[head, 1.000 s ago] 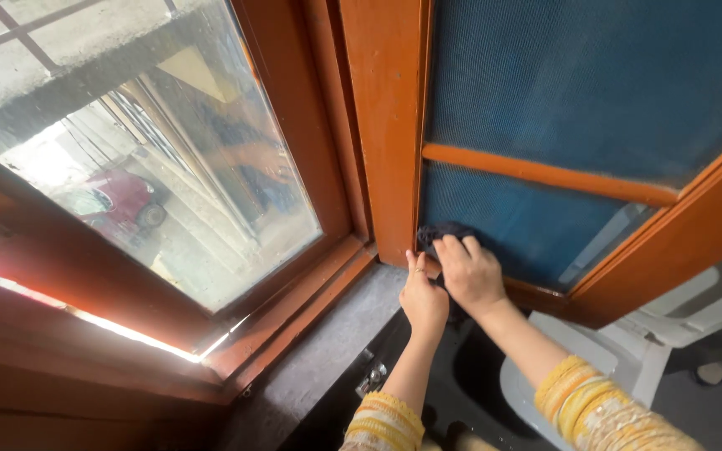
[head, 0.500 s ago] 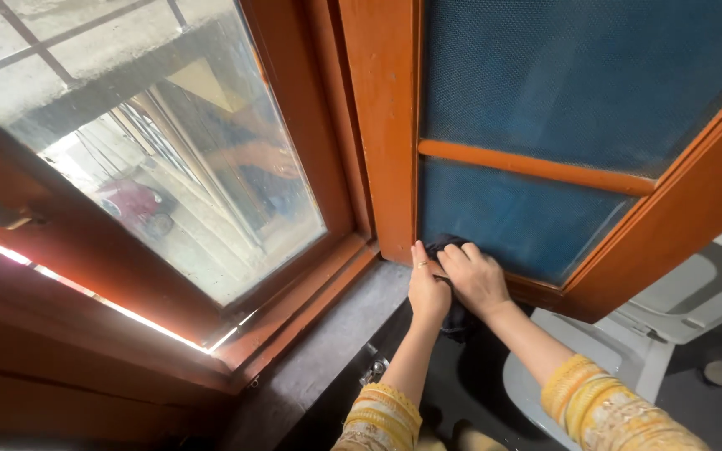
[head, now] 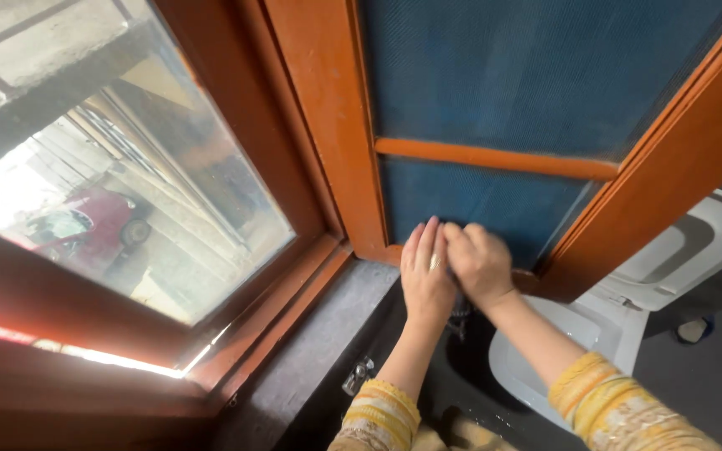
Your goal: The person wipes a window screen and then the glass pane and frame with a black cloth. The person moves from the screen to the glass, wiping multiple sections of the frame and sill.
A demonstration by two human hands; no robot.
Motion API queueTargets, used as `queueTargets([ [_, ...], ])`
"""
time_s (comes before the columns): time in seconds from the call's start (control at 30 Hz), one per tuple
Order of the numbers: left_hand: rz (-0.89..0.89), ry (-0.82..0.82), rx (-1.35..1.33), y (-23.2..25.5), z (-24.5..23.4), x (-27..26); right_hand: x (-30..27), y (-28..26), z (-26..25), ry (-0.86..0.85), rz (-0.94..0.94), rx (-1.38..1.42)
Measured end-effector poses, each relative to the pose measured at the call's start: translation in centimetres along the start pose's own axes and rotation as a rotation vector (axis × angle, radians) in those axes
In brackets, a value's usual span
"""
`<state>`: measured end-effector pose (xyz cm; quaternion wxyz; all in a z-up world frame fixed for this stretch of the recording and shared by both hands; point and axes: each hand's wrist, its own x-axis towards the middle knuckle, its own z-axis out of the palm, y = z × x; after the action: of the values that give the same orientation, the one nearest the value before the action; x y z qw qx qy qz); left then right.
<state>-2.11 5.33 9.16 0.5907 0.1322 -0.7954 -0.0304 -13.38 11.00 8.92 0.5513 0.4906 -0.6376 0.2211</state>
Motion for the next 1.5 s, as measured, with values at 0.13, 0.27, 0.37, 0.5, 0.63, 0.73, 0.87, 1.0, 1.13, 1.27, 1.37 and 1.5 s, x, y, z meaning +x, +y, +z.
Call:
queueTargets([
  [0.13,0.152,-0.086,0.018,-3.9,2.2,-4.9,-5.5,-2.3,3.3,-0.052,-0.095,0.062],
  [0.27,0.189,-0.143,0.057,-4.4,2.4,-5.5,-6.2,-2.5,3.5,-0.151,-0.042,0.106],
  [0.37,0.202,-0.175,0.069,-4.3,2.8,-7.1,-6.2,-2.5,1.7,-0.245,-0.025,0.158],
  [0.5,0.125,-0.229,0.015,-3.0,1.6,-6.2,-6.0,-2.2,1.2,-0.364,-0.024,0.241],
  [0.63,-0.071,-0.252,-0.086,-2.5,4.3,-8.6,-5.9,-0.4,-0.1,-0.270,-0.025,0.253],
  [0.73,0.033,-0.193,-0.213,3.2,1.1,-3.1,-5.9,2.3,-2.0,-0.183,-0.012,0.139],
  [0.87,0.074,-0.043,-0.369,6.9,0.7,1.8,-3.1,6.5,-4.5,0.013,-0.034,-0.020],
  [1.0,0.225,0.018,-0.318,9.1,0.3,6.0,3.9,7.0,-9.3,0.177,0.013,-0.105],
  [1.13,0.273,0.076,-0.274,7.0,2.5,3.6,-3.3,7.7,-4.7,0.095,0.007,-0.057],
  [1.27,0.299,0.013,-0.111,5.0,4.7,-0.5,-6.5,5.3,-3.6,-0.031,0.100,-0.010],
  [1.37,0.305,-0.017,-0.112,4.1,5.5,-1.2,-7.8,4.9,-2.8,-0.084,0.150,0.042],
  [1.5,0.283,-0.124,-0.149,2.5,5.7,-5.1,-8.7,2.4,-4.1,-0.274,0.261,0.182],
])
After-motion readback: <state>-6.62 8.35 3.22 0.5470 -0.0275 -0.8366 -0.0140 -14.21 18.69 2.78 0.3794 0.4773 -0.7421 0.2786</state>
